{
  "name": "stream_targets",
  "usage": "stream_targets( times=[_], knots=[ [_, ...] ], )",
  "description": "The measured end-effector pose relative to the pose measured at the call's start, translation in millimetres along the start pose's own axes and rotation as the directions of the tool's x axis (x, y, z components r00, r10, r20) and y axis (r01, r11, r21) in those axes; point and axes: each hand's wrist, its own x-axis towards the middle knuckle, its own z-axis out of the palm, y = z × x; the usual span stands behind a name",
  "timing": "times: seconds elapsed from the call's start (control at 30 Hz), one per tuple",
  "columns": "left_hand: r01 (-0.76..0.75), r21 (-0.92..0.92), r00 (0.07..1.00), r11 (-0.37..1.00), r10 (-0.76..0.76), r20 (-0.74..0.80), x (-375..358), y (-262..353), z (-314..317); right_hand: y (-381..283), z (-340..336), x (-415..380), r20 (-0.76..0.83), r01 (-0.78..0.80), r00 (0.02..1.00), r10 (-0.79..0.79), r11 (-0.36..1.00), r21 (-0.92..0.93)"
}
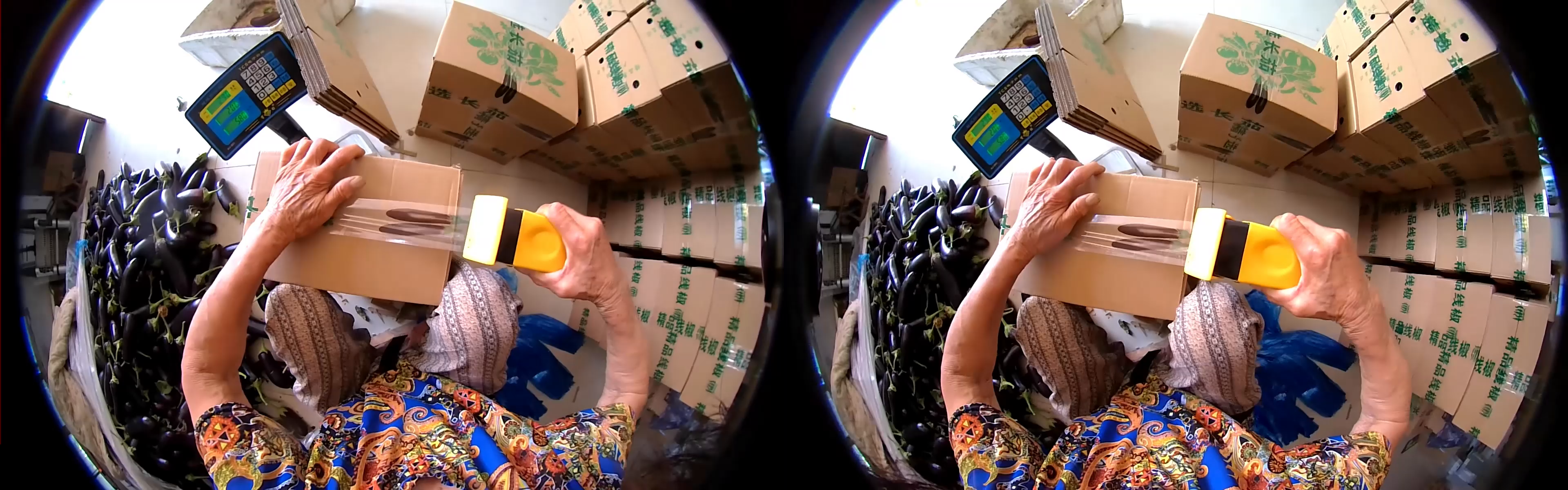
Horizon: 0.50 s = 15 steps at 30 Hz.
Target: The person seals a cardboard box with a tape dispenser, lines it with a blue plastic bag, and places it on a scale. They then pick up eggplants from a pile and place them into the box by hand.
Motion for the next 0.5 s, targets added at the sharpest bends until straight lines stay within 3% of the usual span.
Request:
stream_targets(
  times=[0.5],
  knots=[
    [0.062, 0.139, 0.998, 0.988, -0.064, 0.005, -2.5, 4.8, 9.3, 42.7, 64.1, -13.7, -0.012, 0.010, 1.000, -0.009, 0.998, 0.062]
  ],
)
